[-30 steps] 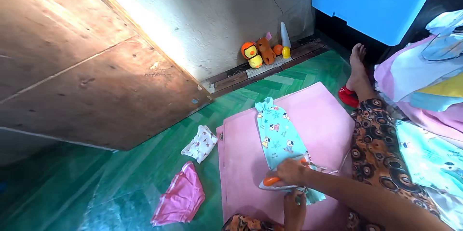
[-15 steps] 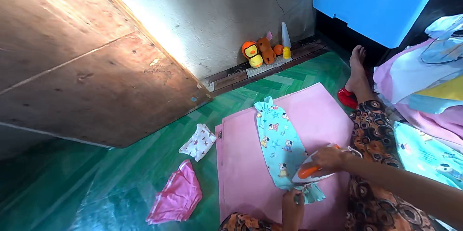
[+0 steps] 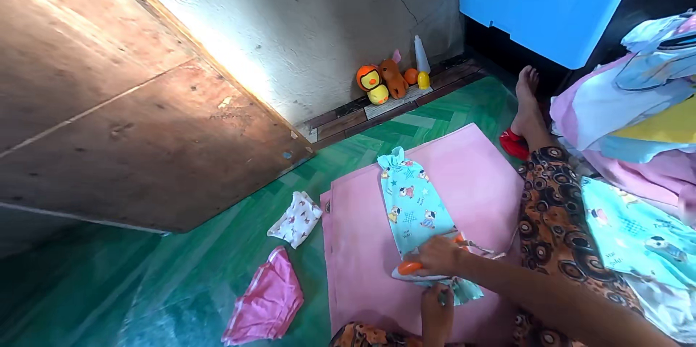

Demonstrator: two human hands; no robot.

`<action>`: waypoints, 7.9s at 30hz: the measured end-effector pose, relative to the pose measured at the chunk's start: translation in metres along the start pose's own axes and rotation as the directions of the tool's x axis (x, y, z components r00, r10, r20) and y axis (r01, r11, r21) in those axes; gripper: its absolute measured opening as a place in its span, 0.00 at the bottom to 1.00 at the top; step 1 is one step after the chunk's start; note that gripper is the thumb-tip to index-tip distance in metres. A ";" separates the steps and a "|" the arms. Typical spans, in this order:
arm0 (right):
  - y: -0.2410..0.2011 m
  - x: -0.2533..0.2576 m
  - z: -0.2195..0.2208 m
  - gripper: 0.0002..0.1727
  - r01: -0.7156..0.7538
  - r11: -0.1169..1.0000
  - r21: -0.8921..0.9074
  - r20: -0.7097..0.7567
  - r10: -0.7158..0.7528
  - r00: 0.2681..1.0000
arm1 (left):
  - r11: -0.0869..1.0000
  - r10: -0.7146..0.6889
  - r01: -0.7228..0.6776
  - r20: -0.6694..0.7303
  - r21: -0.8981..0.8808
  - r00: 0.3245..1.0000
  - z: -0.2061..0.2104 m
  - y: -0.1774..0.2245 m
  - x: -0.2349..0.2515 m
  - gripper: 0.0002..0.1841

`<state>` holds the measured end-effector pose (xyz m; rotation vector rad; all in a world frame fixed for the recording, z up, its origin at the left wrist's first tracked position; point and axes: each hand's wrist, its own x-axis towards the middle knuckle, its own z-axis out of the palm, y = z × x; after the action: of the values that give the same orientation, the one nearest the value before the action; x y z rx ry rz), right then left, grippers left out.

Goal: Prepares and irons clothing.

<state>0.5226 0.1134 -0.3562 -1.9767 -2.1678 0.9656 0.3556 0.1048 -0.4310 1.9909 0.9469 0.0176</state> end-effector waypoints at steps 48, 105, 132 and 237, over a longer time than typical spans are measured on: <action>0.003 -0.003 -0.003 0.29 0.030 0.999 0.020 0.057 -0.031 0.998 | 0.998 -0.054 0.054 0.024 -0.017 0.998 -0.003 -0.002 0.001 0.12; -0.014 0.012 -0.002 0.27 0.021 0.998 0.063 0.014 -0.022 1.000 | 0.959 -0.221 0.259 0.271 -0.113 0.937 -0.001 0.008 -0.001 0.15; 0.056 -0.055 0.000 0.30 0.069 0.996 -0.049 0.072 -0.066 0.995 | 0.950 -0.242 0.286 0.287 -0.124 0.927 -0.001 0.013 -0.001 0.16; 0.060 -0.024 -0.034 0.32 -0.478 0.864 0.156 -0.180 0.501 0.847 | 0.962 -0.186 0.233 0.286 -0.139 0.940 -0.004 0.010 -0.003 0.16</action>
<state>0.5945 0.1047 -0.3484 -2.5050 -1.4894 0.8335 0.3582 0.1031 -0.4199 1.6741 0.9406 -0.2781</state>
